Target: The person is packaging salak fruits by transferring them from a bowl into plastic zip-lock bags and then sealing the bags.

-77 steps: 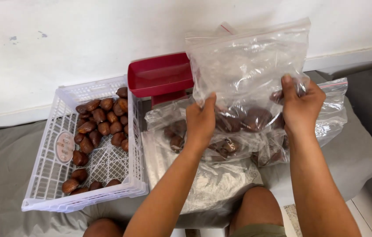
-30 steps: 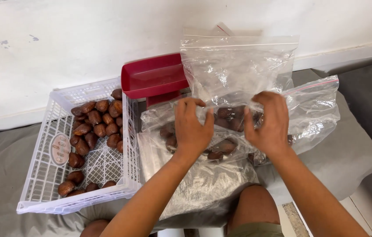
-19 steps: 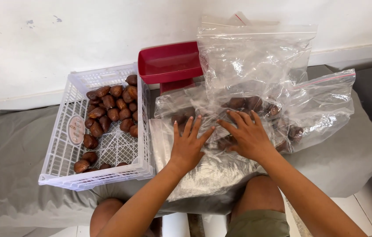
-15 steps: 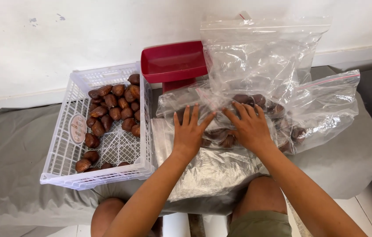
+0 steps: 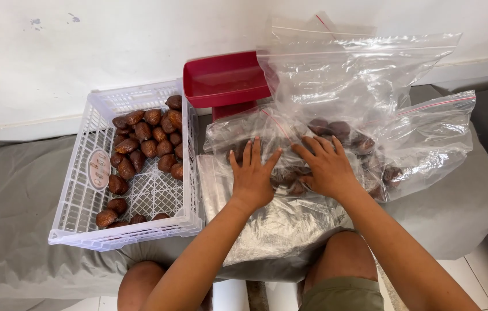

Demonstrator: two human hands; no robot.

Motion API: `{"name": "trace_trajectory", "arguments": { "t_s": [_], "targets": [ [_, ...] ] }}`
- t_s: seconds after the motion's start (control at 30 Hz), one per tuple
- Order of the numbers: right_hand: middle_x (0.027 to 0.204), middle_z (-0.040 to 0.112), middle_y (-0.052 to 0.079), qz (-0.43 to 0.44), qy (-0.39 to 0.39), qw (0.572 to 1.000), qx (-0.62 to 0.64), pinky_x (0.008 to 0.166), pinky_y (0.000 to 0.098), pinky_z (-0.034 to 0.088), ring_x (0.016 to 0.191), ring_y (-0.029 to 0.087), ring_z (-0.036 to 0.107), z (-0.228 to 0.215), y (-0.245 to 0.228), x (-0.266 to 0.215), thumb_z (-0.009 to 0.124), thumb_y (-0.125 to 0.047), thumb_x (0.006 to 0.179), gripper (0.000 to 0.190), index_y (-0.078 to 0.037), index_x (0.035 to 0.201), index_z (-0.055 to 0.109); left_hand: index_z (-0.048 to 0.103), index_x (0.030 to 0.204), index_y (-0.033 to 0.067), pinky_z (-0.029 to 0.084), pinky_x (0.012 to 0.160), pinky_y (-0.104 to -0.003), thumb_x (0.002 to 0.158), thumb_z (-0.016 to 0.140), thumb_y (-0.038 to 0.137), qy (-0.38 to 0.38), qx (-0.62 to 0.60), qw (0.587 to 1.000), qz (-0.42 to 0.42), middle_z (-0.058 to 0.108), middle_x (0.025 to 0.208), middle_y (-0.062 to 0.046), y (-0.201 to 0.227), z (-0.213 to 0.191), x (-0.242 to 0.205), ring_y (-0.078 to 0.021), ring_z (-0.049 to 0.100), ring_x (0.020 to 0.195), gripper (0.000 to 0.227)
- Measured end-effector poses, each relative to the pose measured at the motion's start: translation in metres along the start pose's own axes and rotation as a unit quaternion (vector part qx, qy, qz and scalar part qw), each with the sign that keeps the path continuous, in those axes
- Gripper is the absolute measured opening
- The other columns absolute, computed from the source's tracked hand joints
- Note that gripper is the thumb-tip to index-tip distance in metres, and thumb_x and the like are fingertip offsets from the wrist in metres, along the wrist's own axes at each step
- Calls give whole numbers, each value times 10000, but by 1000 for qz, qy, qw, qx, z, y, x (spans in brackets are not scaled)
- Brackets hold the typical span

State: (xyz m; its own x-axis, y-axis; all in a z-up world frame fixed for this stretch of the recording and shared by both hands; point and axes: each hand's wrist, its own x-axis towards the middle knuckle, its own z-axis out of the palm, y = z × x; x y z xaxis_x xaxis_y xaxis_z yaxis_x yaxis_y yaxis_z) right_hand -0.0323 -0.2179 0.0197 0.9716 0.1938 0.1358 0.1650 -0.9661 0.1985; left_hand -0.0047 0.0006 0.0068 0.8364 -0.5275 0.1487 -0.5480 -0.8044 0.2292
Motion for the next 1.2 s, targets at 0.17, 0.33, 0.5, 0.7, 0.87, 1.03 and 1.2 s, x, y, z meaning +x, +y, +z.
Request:
{"name": "trace_trajectory", "arguments": {
  "t_s": [0.17, 0.33, 0.5, 0.7, 0.87, 1.03, 1.2],
  "targets": [
    [1582, 380, 39, 18, -30, 996, 86, 1221, 585, 156, 1496, 291, 306, -30, 1, -31, 794, -497, 809, 834, -297, 1526, 417, 411, 1554, 199, 26, 1123, -775, 757, 672, 155, -45, -82, 996, -10, 133, 1655, -275, 12, -19, -14, -457, 141, 1534, 840],
    [1515, 446, 32, 53, 111, 976, 179, 1127, 539, 282, 1376, 304, 417, -27, 13, -52, 794, -451, 805, 717, -266, 1448, 538, 566, 1394, 149, 100, 1141, -722, 770, 662, 207, 14, -176, 983, -44, 203, 1635, -242, 32, -31, -16, -415, 219, 1514, 634],
    [1425, 258, 175, 308, 395, 792, 348, 958, 524, 435, 1036, 375, 501, -31, 42, -40, 854, 7, 866, 722, -92, 1309, 293, 297, 1451, 143, 485, 1023, -482, 820, 822, 419, 111, -424, 874, -209, 458, 1446, -143, 29, -20, 23, -280, 623, 1244, 866],
    [1073, 538, 154, 312, 350, 790, 394, 713, 414, 532, 787, 285, 634, 6, 99, -21, 718, -23, 928, 394, -19, 1243, 482, 536, 1480, 71, 544, 596, -349, 1036, 550, 241, 107, -501, 849, -132, 719, 879, -95, -25, 87, 93, -137, 675, 656, 475],
    [838, 628, 215, 232, 380, 780, 439, 635, 430, 505, 710, 248, 619, -20, 105, -16, 609, -17, 1072, 93, 39, 1021, 663, 589, 1267, 5, 593, 648, -368, 1078, 432, 184, 147, -573, 800, -106, 725, 1013, -159, 49, -62, 68, -166, 707, 683, 303],
    [761, 656, 173, 223, 406, 720, 516, 451, 301, 466, 458, 209, 582, -66, 112, -34, 543, -71, 1195, 282, -2, 937, 633, 614, 993, 42, 563, 611, -293, 1073, 437, 154, 213, -610, 760, -70, 702, 835, -112, 81, -102, 67, -138, 667, 651, 224],
    [930, 583, 80, 209, 428, 723, 501, 565, 233, 443, 649, 102, 468, -118, 131, -79, 455, 5, 1259, 178, -9, 1101, 536, 551, 952, 49, 581, 608, -255, 1056, 498, 246, 177, -678, 713, 32, 493, 768, 4, 121, -148, 47, -81, 550, 591, 229]
  ]
}}
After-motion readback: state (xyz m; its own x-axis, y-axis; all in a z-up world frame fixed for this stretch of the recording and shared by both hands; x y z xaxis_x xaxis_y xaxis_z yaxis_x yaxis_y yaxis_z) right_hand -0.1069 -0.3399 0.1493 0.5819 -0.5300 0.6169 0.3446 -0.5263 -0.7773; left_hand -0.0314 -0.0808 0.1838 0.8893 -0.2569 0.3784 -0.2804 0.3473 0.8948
